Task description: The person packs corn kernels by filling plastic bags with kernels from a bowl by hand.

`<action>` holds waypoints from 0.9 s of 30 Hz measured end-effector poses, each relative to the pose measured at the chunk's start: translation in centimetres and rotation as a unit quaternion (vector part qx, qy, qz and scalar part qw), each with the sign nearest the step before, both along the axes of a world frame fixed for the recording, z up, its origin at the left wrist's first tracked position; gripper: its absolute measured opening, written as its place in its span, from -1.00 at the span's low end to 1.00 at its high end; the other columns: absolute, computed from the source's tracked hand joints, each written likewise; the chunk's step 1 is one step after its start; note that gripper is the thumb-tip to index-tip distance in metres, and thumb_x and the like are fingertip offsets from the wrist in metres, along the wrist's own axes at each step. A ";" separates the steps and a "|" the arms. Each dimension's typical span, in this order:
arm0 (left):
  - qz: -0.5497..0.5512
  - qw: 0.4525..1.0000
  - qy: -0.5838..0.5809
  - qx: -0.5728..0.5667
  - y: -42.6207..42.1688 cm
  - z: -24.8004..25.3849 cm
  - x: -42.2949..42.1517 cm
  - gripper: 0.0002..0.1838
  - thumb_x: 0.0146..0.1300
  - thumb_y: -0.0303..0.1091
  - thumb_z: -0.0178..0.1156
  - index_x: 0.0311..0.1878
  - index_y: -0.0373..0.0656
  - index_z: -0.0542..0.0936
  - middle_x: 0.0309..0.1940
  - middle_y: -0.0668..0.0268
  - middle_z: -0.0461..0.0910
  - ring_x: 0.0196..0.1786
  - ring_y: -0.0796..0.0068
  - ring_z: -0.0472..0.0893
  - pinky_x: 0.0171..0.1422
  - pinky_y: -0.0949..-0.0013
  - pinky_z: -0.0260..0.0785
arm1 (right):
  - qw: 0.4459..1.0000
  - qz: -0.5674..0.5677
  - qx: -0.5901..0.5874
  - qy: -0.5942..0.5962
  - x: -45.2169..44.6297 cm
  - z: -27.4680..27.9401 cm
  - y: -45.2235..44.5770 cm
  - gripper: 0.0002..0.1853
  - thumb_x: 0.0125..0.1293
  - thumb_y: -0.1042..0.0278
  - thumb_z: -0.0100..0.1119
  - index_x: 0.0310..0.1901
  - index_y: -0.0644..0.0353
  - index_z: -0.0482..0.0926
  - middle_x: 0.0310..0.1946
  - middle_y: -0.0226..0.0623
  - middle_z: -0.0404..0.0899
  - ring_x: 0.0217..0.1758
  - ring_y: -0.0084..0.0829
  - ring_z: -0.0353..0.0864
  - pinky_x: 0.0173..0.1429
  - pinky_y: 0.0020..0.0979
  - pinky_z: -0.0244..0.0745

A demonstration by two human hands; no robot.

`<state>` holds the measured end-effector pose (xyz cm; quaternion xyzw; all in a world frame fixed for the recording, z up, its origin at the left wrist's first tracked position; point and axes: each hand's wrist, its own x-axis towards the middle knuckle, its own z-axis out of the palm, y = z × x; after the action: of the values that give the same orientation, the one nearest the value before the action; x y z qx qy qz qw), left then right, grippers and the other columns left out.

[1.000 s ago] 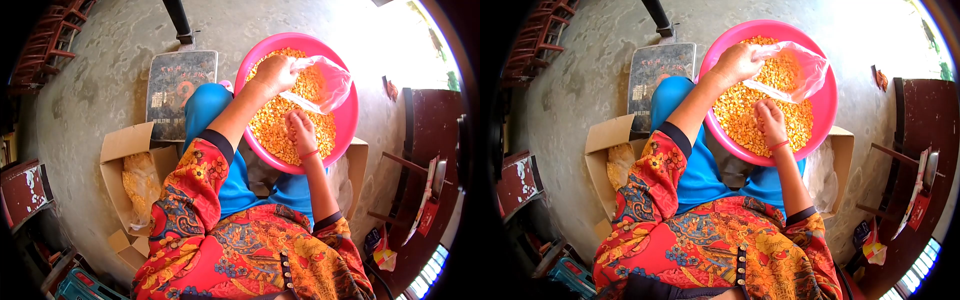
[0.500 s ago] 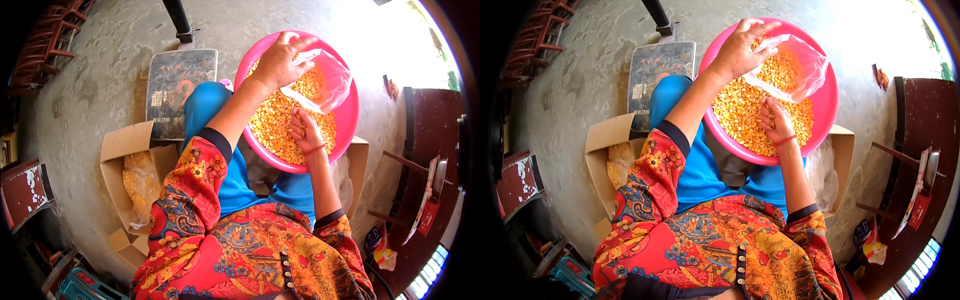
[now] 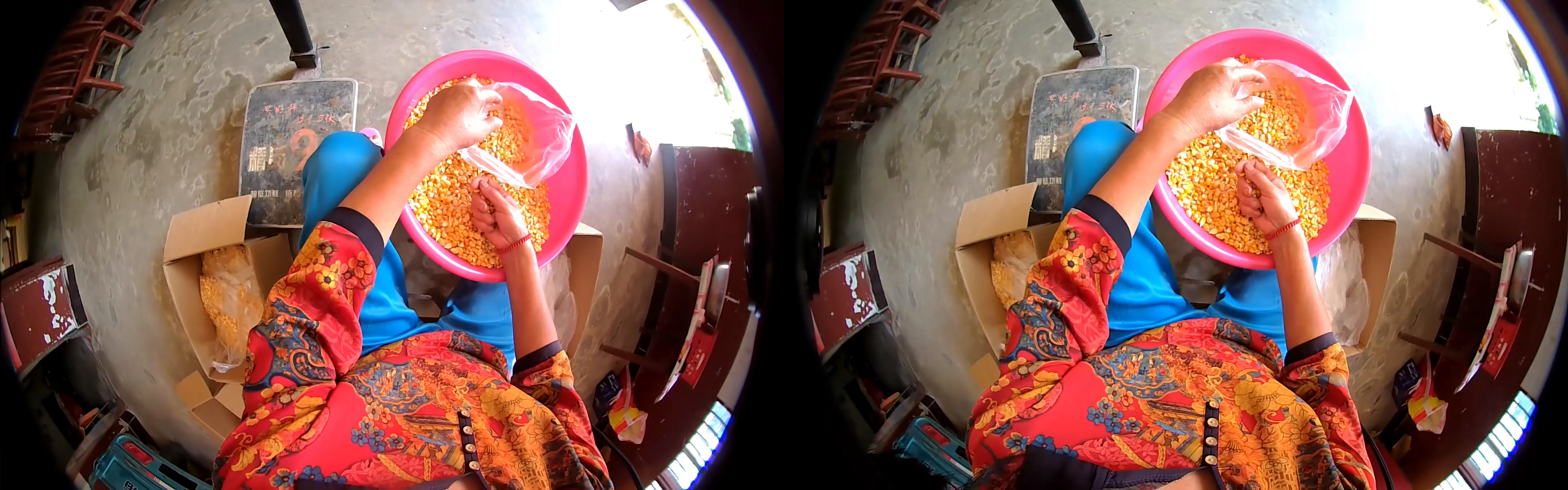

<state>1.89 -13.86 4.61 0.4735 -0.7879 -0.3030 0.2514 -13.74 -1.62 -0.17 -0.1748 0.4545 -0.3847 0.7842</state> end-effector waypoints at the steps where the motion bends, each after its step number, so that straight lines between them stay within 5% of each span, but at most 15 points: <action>1: 0.003 0.999 0.039 -0.026 0.1 -0.3 0.1 -0.65 -0.02 -0.23 0.25 -0.09 0.03 0.60 -0.05 0.12 0.52 -0.01 0.16 0.53 0.08 0.25 0.40 | 1.000 0.000 0.000 0.000 0.0 0.0 0.0 -0.85 0.37 0.24 -0.06 -0.22 0.12 0.42 -0.64 -0.51 0.24 -0.73 -0.74 0.04 -0.70 -0.70 -0.09; 5: 0.007 0.993 0.036 -0.114 0.2 -0.8 -0.1 -0.51 -0.04 -0.24 0.26 0.06 -0.01 0.51 -0.01 0.10 0.50 0.01 0.13 0.52 0.11 0.22 0.38 | 1.000 -0.001 0.006 -0.020 0.1 0.0 0.1 -0.82 0.37 0.21 -0.07 -0.26 0.12 0.41 -0.65 -0.52 0.24 -0.74 -0.74 0.04 -0.70 -0.70 -0.09; 9: 0.021 0.995 0.046 -0.084 -0.1 -1.9 -0.4 -0.52 0.00 -0.33 0.21 0.08 -0.04 0.48 0.01 0.08 0.48 0.02 0.11 0.50 0.12 0.20 0.36 | 1.000 0.017 0.019 -0.013 0.1 0.1 0.2 -0.81 0.37 0.21 -0.09 -0.27 0.14 0.41 -0.69 -0.52 0.21 -0.75 -0.73 0.03 -0.71 -0.68 -0.11; 18: -0.013 0.999 0.049 -0.017 0.0 -1.6 -0.2 -0.68 0.10 -0.51 0.00 -0.10 -0.06 0.61 0.01 0.12 0.49 0.01 0.10 0.49 0.11 0.20 0.34 | 0.997 0.050 0.020 -0.057 -0.4 1.1 0.3 -0.79 0.39 0.21 -0.12 -0.28 0.15 0.39 -0.73 -0.54 0.17 -0.78 -0.74 -0.02 -0.73 -0.67 -0.14; 27: -0.033 0.996 0.073 -0.050 -0.5 -2.3 -0.6 -0.71 0.04 -0.52 -0.02 -0.25 -0.11 0.66 -0.21 0.19 0.61 -0.20 0.17 0.60 -0.01 0.21 0.42 | 0.977 -0.135 -0.091 -0.139 -2.6 4.6 -5.1 -0.85 0.37 0.30 -0.10 -0.20 0.17 0.40 -0.57 -0.47 0.30 -0.66 -0.68 0.12 -0.63 -0.68 0.03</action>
<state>1.27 -14.35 2.30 0.4108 -0.7970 -0.3047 0.3213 -16.29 -6.68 4.45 -0.1268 0.3237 -0.5474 0.7612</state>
